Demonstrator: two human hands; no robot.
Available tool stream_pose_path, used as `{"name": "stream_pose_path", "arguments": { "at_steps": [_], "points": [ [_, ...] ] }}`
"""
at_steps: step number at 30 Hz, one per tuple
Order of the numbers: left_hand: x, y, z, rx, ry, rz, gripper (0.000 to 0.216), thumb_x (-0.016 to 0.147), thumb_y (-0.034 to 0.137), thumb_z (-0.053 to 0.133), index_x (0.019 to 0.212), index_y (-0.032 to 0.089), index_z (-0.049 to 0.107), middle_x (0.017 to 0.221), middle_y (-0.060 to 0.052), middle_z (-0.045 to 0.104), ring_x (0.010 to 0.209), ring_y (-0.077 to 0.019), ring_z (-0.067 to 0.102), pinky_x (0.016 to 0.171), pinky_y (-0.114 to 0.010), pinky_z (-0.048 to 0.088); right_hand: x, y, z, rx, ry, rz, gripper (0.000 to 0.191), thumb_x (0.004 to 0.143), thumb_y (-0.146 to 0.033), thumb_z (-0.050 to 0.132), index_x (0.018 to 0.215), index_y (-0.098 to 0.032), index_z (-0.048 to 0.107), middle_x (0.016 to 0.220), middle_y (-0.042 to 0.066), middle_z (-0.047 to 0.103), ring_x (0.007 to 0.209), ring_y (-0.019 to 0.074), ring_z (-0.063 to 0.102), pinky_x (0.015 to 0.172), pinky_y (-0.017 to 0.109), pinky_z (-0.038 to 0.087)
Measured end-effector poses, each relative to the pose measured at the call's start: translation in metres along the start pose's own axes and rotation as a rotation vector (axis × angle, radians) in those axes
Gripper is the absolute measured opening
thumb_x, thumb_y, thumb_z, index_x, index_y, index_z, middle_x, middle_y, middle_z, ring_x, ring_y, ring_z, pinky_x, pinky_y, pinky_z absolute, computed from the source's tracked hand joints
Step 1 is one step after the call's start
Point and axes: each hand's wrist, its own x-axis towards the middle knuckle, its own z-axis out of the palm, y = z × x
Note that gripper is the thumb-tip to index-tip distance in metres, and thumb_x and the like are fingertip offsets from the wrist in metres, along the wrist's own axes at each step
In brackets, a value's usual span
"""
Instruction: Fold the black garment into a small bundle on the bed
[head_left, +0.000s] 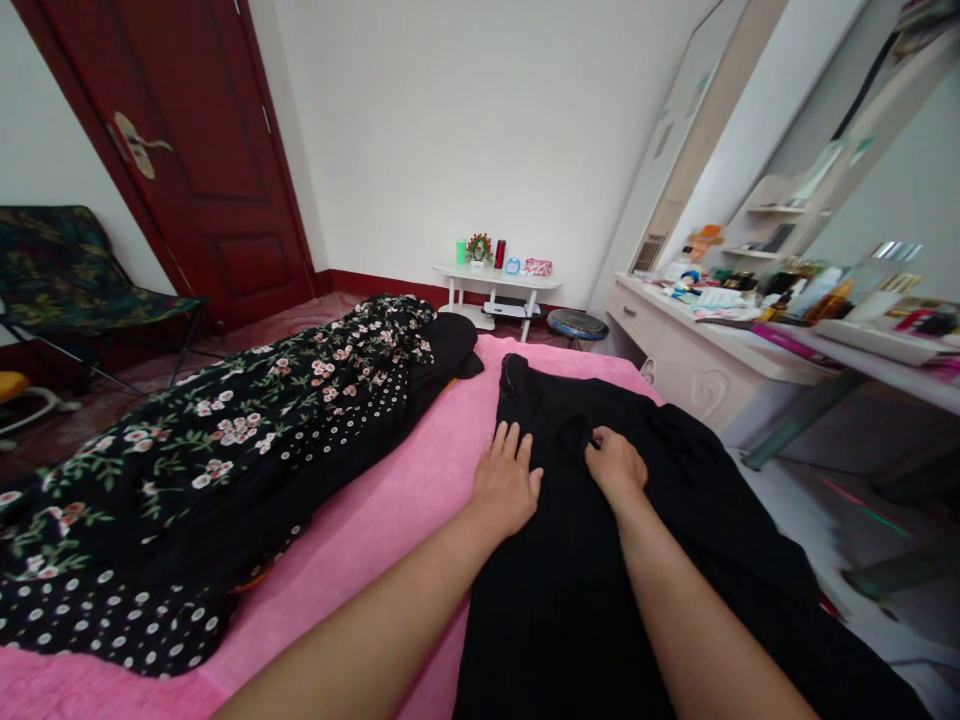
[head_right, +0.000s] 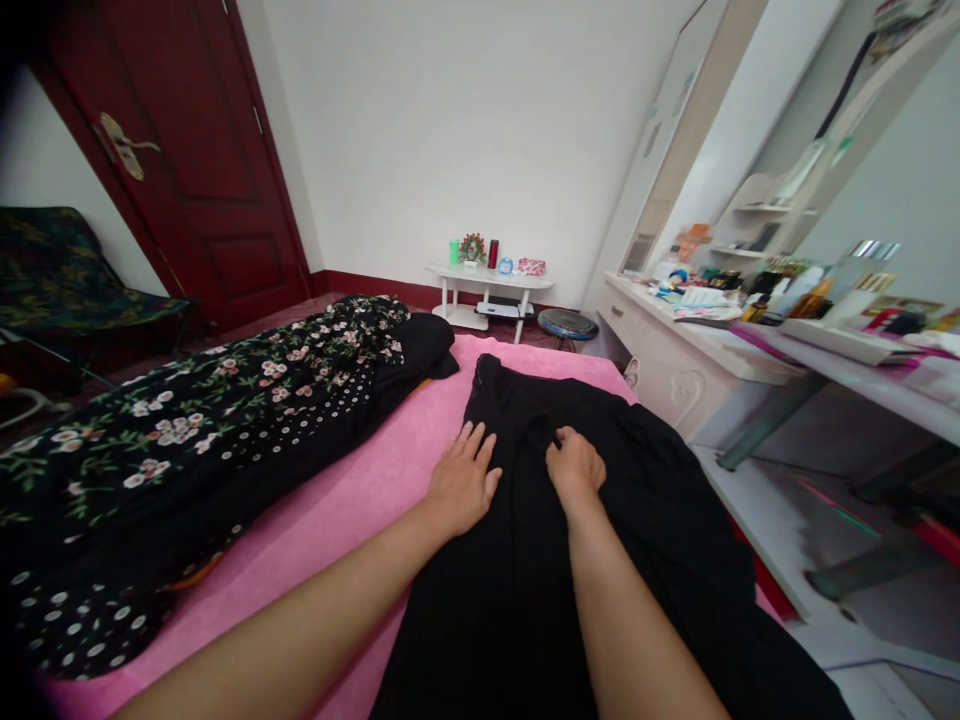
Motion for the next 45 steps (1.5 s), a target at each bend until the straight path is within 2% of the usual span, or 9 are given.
{"name": "stream_pose_path", "arguments": {
  "at_steps": [7,11,17,23,26,29,32,38,45],
  "points": [
    [0.003,-0.001,-0.001,0.031,-0.047,0.019,0.053,0.093,0.042,0.03,0.142,0.02,0.035,0.153,-0.01,0.023,0.142,-0.0299,0.012,0.114,-0.049,0.02,0.059,0.034,-0.048,-0.16,0.177,0.011,0.036,0.079,-0.047,0.052,0.1,-0.023,0.069,0.099,0.011,0.068,0.091,0.0293,0.063,0.066,0.034,0.045],
    [0.003,0.0,0.0,0.033,-0.063,0.025,0.053,0.093,0.043,0.031,0.142,0.022,0.035,0.153,-0.009,0.023,0.141,-0.0309,0.013,0.114,-0.052,0.017,0.089,0.04,-0.059,-0.509,0.101,-0.079,0.025,0.077,-0.022,0.054,0.096,-0.014,0.069,0.1,0.018,0.064,0.096,0.0327,0.06,0.074,0.04,0.045],
    [0.003,0.001,-0.001,0.023,-0.037,0.057,0.054,0.093,0.043,0.03,0.141,0.018,0.037,0.152,-0.013,0.024,0.141,-0.031,0.013,0.115,-0.051,0.015,0.09,-0.033,-0.023,-0.313,0.195,-0.404,0.027,0.084,-0.026,0.05,0.105,-0.018,0.064,0.108,0.013,0.06,0.098,0.0283,0.06,0.08,0.038,0.046],
    [0.005,0.001,-0.006,0.003,-0.065,0.077,0.055,0.093,0.043,0.028,0.14,0.017,0.037,0.151,-0.013,0.025,0.142,-0.0299,0.014,0.115,-0.052,0.017,0.108,-0.086,0.032,0.101,0.073,-0.332,0.075,0.078,-0.046,0.062,0.14,-0.014,0.034,0.121,0.014,0.058,0.103,0.0227,0.059,0.084,0.032,0.046],
    [0.004,0.002,-0.009,-0.007,-0.073,0.116,0.055,0.093,0.044,0.026,0.14,0.016,0.039,0.15,-0.014,0.028,0.141,-0.0295,0.016,0.115,-0.052,0.014,0.126,-0.09,0.037,0.118,-0.028,-0.276,0.057,0.075,-0.046,0.065,0.122,-0.014,0.056,0.101,0.011,0.068,0.092,0.0228,0.064,0.078,0.03,0.048],
    [0.001,0.007,-0.009,-0.017,-0.06,0.177,0.055,0.094,0.041,0.025,0.14,0.014,0.038,0.15,-0.013,0.028,0.141,-0.0281,0.016,0.117,-0.051,0.012,0.137,-0.09,0.036,0.076,0.062,-0.218,0.039,0.079,-0.042,0.06,0.106,-0.014,0.065,0.103,0.014,0.067,0.1,0.0284,0.061,0.082,0.035,0.046],
    [-0.002,0.012,-0.007,-0.047,-0.067,0.222,0.057,0.095,0.039,0.024,0.142,0.009,0.032,0.151,-0.016,0.025,0.141,-0.0273,0.017,0.117,-0.046,0.016,0.137,-0.092,0.044,0.001,0.155,-0.221,0.038,0.083,-0.04,0.055,0.112,-0.016,0.063,0.111,0.015,0.064,0.107,0.0296,0.058,0.086,0.038,0.045],
    [-0.001,0.01,-0.006,-0.104,-0.114,0.239,0.059,0.094,0.04,0.027,0.143,0.006,0.028,0.151,-0.014,0.025,0.141,-0.0243,0.019,0.118,-0.039,0.018,0.132,-0.102,0.059,-0.063,0.007,-0.287,0.039,0.088,-0.033,0.051,0.119,-0.01,0.056,0.111,0.021,0.061,0.106,0.031,0.059,0.088,0.042,0.045],
    [0.008,0.002,-0.006,-0.209,-0.084,0.192,0.05,0.087,0.015,0.034,0.136,0.009,0.04,0.145,-0.011,0.039,0.135,-0.0192,0.032,0.117,-0.035,0.022,0.074,-0.06,0.029,-0.035,-0.01,-0.468,0.069,0.087,-0.036,0.054,0.145,-0.015,0.023,0.152,0.017,0.017,0.137,0.0272,0.028,0.107,0.039,0.033]
  ]
}}
